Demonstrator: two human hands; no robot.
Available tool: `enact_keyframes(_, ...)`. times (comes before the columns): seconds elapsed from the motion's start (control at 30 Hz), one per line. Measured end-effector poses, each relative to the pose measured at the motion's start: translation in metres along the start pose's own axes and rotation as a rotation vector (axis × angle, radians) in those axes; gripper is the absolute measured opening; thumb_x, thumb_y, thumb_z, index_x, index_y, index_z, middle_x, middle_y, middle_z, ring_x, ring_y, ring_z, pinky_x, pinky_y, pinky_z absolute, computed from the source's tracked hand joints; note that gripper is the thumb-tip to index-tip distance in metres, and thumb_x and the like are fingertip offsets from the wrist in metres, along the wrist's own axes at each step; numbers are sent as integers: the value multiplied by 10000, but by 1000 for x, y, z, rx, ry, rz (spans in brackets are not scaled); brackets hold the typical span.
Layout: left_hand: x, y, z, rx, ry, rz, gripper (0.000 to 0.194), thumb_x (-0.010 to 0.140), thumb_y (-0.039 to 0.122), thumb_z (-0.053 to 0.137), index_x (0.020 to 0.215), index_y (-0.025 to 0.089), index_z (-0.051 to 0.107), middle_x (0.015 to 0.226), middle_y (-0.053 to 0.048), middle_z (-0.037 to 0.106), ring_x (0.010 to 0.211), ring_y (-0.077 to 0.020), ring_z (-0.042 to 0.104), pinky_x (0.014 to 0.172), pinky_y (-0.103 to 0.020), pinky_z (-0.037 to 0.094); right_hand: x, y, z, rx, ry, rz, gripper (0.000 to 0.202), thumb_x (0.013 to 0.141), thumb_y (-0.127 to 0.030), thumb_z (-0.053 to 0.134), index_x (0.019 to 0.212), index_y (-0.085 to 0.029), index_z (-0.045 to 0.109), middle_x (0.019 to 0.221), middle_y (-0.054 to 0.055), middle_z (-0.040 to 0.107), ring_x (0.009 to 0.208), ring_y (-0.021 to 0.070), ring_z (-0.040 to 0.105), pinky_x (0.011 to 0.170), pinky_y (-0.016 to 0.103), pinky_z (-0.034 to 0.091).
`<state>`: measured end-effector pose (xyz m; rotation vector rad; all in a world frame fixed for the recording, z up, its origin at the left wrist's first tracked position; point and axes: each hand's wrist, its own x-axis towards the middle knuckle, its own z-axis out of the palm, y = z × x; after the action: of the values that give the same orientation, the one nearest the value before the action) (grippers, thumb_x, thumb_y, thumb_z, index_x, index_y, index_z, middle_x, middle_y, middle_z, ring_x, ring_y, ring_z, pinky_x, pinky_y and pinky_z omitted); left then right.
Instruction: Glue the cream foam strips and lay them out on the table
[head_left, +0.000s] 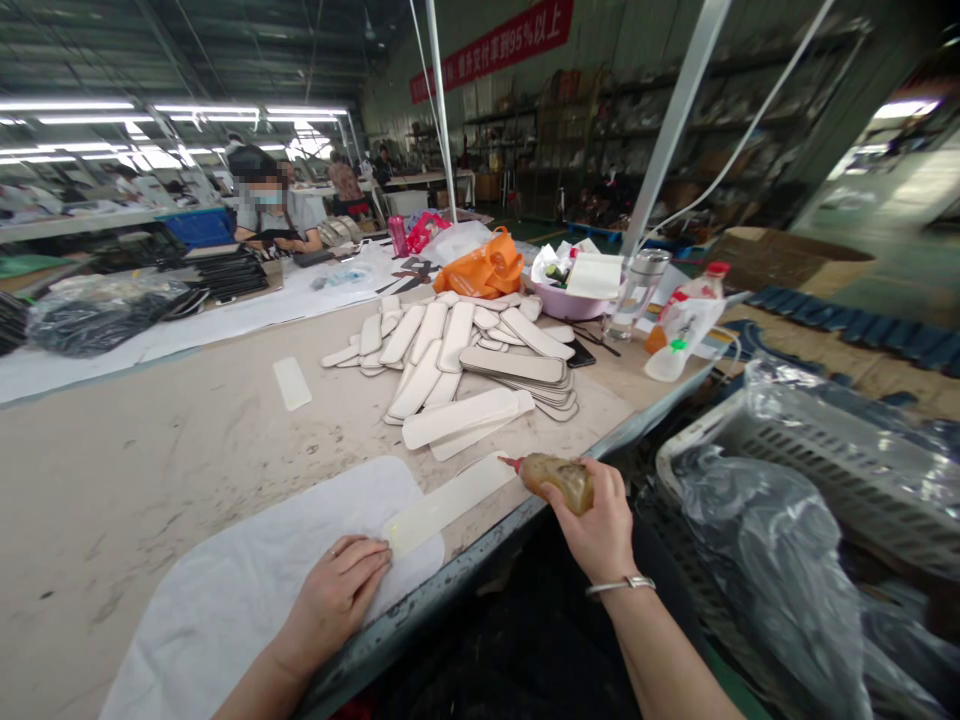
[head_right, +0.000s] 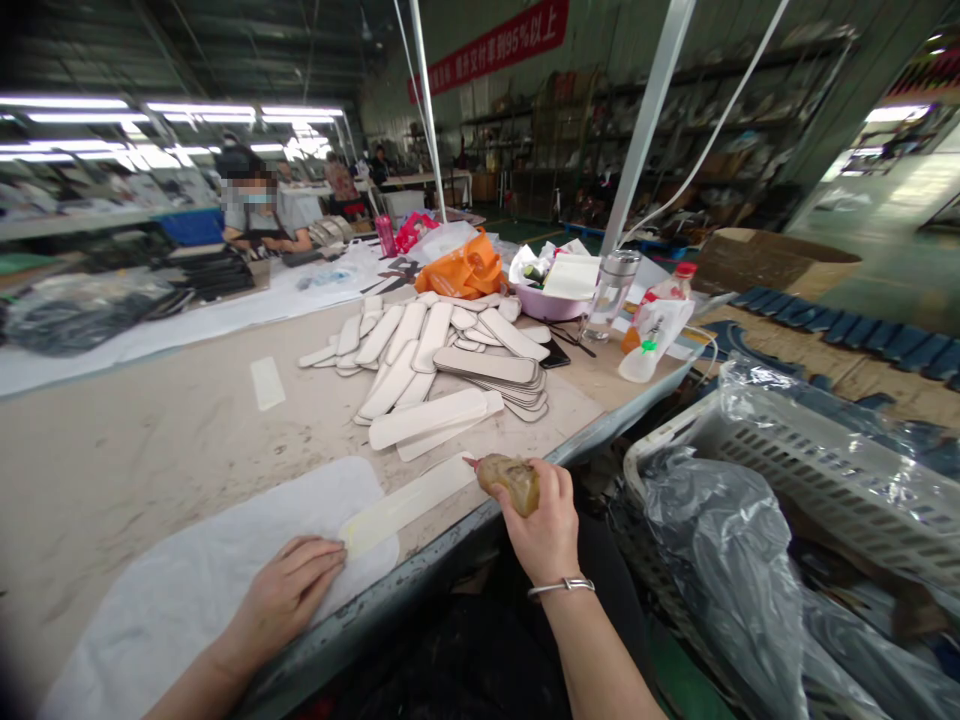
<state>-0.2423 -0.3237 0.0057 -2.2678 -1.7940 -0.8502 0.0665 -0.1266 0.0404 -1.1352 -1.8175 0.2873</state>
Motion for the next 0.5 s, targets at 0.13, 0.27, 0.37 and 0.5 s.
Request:
enact_keyframes(0.13,2,1,0,-6,3,9,165,877,131,554,979,176,676,987,-69,695,894,-165,629,841,-331,540,-2,3,-2,-37,-1,29,398,828,-471,627,1115,-221,513,1034,82,528,942,264,557,784,421,517)
enact_keyframes(0.27,4,2,-2,-8,12,19,160,874,127,557,975,171,674,974,-69,695,887,-164,626,832,-326,540,-8,3,-15,-49,8,29,403,822,-475,634,1111,-219,518,1025,80,532,934,262,562,799,419,510)
enact_keyframes(0.37,4,2,-3,-5,10,22,168,876,124,557,990,167,671,979,-70,691,890,-161,619,828,-320,539,-12,1,-22,-43,-11,2,375,830,-451,631,1104,-222,518,1030,78,536,946,258,561,822,411,502)
enact_keyframes(0.5,2,1,-2,3,2,13,174,881,122,551,1002,170,666,990,-66,686,909,-158,611,847,-324,532,-15,-2,-24,-27,-52,3,376,834,-458,624,1110,-229,510,1030,75,536,932,254,563,818,407,497)
